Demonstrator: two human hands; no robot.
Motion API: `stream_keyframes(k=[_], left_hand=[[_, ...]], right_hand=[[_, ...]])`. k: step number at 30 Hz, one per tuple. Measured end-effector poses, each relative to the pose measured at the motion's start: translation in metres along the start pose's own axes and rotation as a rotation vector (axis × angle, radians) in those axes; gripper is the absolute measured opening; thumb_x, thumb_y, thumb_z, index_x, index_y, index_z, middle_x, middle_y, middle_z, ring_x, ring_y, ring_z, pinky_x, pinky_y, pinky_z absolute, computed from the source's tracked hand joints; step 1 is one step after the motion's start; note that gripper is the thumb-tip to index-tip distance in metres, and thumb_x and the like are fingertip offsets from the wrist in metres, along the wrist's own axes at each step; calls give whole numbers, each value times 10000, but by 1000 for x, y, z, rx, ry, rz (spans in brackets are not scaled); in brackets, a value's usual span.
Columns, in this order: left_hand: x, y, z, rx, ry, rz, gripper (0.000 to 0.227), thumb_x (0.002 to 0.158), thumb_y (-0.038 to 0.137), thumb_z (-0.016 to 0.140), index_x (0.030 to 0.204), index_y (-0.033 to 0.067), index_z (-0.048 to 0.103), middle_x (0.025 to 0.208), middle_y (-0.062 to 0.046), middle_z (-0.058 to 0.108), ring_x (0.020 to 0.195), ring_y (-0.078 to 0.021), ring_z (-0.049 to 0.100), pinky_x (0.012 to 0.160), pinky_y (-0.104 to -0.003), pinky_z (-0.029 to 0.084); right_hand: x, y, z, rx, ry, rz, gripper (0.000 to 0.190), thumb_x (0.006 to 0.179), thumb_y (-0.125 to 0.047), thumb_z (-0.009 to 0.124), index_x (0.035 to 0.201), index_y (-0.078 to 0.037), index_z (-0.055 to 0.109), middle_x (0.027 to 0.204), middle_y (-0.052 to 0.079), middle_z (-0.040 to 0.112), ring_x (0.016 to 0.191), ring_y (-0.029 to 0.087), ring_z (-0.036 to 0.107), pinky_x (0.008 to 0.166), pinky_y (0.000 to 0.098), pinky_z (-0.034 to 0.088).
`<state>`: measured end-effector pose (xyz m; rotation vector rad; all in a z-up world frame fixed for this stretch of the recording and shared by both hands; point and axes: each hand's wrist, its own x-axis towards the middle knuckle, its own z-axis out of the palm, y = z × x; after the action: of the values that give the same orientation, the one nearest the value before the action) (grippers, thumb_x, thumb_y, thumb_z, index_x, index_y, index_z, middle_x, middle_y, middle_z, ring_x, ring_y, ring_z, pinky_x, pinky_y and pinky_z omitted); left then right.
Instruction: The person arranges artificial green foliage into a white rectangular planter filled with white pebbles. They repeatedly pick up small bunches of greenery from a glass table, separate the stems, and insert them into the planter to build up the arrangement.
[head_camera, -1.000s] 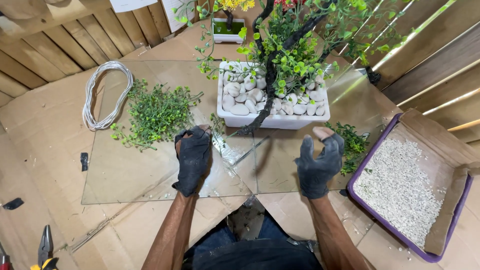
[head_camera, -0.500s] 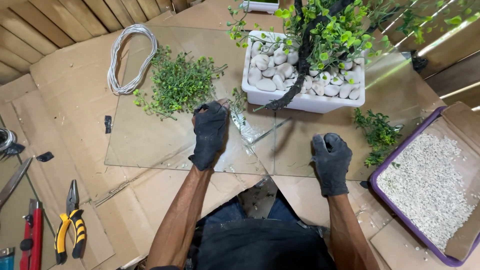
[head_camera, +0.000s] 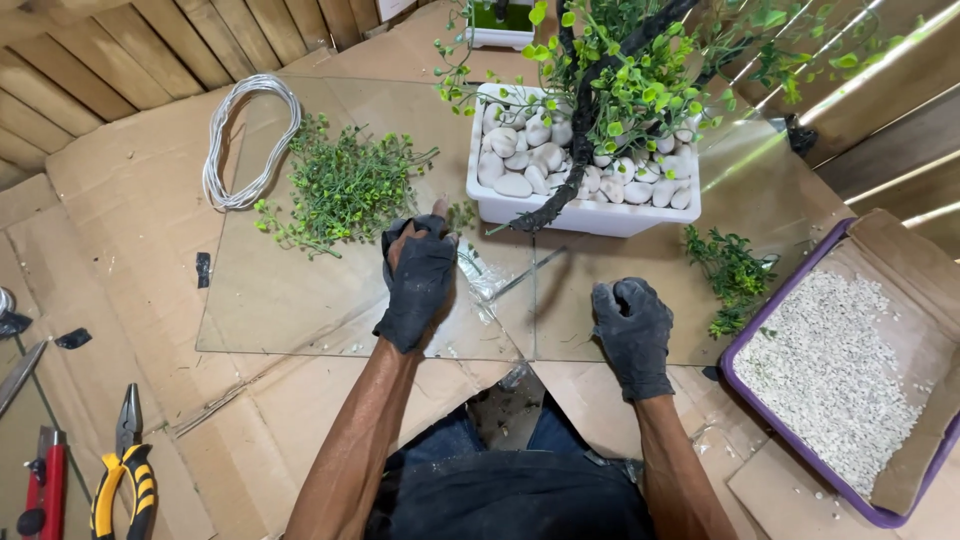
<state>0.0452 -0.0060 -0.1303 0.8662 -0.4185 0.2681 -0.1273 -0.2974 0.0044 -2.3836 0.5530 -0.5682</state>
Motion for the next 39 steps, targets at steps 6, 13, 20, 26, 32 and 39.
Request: stream_keyframes(k=[6,13,20,26,32,39], left_hand=[[13,57,48,993,146,-277,494,927,314,811,1358,123,665,1057,-90,752,1016,-273,708,954,-385,573],[-25,156,166,291,456,-445,644,877,164,777,1489,93,590,1027,-48,732,1010,-194,648,980,-296,525],[-52,93,205,534,531,-371,669,785,11,889,1409,91,662,941,-35,760,905,-76,681,804,-217,602],[-59,28,195,437,448,-255,658,805,-58,843,1424,56,648,929,-20,690,923,-26,619,781,-189,575],[-59,35,204,87,582,-324,721,837,-117,724,1520,13,533,904,63,292,782,-66,405,839,-152,434],[-53,33,204,49,630,-365,712,831,-112,707,1513,43,573,896,54,340,761,-77,440,770,-197,460]], right_hand=[[0,-6,-4,20,3,-30,270,908,-345,831,854,-114,702,809,124,707,843,365,708,703,484,588],[-7,-7,-5,214,33,-219,199,866,-275,859,974,-144,756,895,89,752,871,324,726,753,443,598],[-16,-10,-8,252,33,-747,493,785,-442,850,1146,-116,769,926,73,725,856,333,709,808,447,602],[-22,-6,12,48,198,-804,296,822,-323,866,986,-107,747,857,87,673,788,340,696,742,425,612],[-12,-39,-26,90,-149,-735,166,897,-159,715,958,-13,665,817,146,639,699,356,594,616,478,499],[-7,-34,-28,-33,-23,-1107,153,985,-143,644,1088,-91,744,1178,70,735,966,319,684,770,476,557]])
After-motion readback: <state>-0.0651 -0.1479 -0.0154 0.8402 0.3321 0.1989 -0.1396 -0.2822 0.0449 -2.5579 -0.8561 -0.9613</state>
